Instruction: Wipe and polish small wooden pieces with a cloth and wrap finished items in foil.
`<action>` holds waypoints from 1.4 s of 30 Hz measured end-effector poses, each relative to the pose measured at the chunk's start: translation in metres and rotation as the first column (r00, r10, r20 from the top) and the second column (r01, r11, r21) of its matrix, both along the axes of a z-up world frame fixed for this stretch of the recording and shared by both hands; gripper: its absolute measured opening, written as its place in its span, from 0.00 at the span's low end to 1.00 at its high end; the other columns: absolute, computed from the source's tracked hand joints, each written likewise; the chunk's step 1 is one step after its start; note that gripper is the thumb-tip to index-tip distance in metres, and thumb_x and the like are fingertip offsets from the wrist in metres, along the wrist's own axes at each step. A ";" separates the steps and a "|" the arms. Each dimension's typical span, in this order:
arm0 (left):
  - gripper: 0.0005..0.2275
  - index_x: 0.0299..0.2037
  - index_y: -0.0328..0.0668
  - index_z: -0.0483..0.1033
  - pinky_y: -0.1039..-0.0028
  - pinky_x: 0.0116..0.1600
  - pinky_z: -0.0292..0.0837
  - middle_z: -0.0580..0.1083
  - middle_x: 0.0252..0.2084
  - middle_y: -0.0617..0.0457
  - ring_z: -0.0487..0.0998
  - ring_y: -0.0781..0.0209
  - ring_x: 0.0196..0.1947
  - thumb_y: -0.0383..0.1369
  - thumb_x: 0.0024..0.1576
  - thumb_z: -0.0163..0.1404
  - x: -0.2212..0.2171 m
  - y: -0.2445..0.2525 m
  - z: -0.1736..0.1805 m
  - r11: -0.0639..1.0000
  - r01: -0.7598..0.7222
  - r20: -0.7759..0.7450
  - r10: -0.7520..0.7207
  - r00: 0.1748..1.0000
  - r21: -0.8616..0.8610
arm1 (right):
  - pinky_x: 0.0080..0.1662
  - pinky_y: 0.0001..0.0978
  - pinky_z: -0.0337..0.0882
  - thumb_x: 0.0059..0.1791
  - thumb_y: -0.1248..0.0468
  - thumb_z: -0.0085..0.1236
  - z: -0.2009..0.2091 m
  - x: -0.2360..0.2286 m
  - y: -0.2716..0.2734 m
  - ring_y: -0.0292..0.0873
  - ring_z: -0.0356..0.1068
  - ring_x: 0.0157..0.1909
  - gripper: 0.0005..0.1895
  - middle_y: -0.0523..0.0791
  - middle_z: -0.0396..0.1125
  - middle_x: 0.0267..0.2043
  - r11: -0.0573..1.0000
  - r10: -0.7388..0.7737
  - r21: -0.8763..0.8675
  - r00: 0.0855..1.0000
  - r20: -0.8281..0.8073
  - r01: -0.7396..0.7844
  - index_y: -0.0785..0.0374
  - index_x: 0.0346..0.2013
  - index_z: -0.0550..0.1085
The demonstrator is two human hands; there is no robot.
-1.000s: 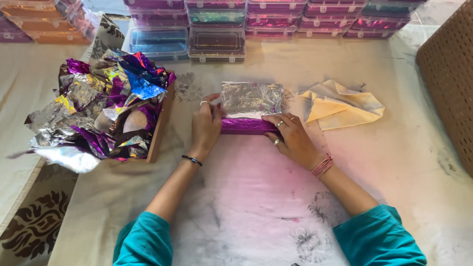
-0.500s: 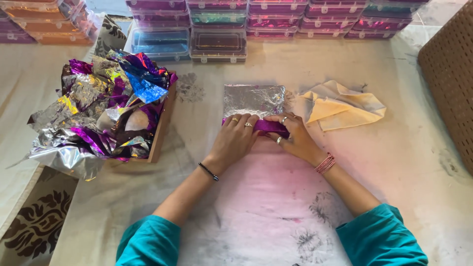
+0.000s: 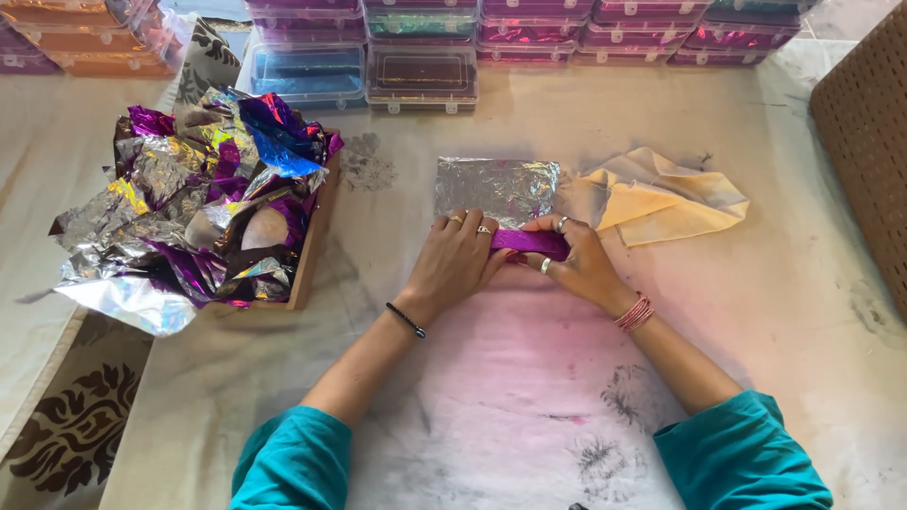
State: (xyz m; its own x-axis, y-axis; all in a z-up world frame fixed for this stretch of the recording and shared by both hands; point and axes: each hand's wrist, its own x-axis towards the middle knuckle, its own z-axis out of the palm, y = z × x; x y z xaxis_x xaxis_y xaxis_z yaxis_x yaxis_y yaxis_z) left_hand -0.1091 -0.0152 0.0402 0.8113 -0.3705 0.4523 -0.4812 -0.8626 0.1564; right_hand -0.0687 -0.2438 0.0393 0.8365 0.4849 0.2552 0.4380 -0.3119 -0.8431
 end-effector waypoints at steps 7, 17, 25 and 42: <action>0.21 0.46 0.33 0.75 0.58 0.51 0.70 0.72 0.43 0.42 0.74 0.44 0.47 0.49 0.63 0.47 0.005 0.001 -0.006 1.000 0.005 0.046 -0.005 0.999 -0.003 | 0.56 0.33 0.71 0.45 0.66 0.70 0.011 -0.009 0.001 0.42 0.71 0.52 0.22 0.47 0.69 0.50 0.998 0.016 -0.058 0.970 0.242 -0.002 0.65 0.51 0.75; 0.21 0.49 0.32 0.73 0.58 0.44 0.71 0.72 0.41 0.42 0.76 0.44 0.43 0.48 0.63 0.47 0.008 0.002 -0.005 1.000 0.005 0.073 -0.003 0.997 -0.026 | 0.63 0.49 0.57 0.44 0.55 0.69 0.020 -0.020 0.003 0.54 0.65 0.56 0.30 0.50 0.66 0.53 0.924 0.061 -0.326 0.766 0.640 0.199 0.65 0.56 0.72; 0.17 0.46 0.37 0.72 0.58 0.49 0.71 0.71 0.46 0.44 0.74 0.45 0.49 0.46 0.64 0.49 0.012 0.008 -0.002 0.986 0.015 -0.004 -0.016 1.000 -0.164 | 0.64 0.48 0.58 0.46 0.54 0.66 0.022 -0.017 0.005 0.54 0.64 0.57 0.27 0.51 0.67 0.53 0.892 0.075 -0.379 0.748 0.660 0.246 0.65 0.55 0.74; 0.39 0.47 0.28 0.75 0.56 0.56 0.67 0.72 0.46 0.40 0.71 0.41 0.52 0.67 0.49 0.56 0.010 0.046 0.008 0.967 -0.238 -0.101 0.246 0.964 0.087 | 0.57 0.46 0.60 0.44 0.56 0.68 0.004 0.015 -0.008 0.52 0.64 0.54 0.24 0.49 0.68 0.50 0.939 0.070 -0.334 0.903 0.423 0.084 0.63 0.50 0.74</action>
State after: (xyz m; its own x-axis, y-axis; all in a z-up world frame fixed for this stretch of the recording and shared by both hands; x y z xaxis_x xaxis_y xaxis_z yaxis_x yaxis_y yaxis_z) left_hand -0.0990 0.0311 0.0484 0.9241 -0.1863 0.3338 -0.2403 -0.9622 0.1283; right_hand -0.0539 -0.2516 0.0430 0.6887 0.5999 0.4072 0.7244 -0.5461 -0.4207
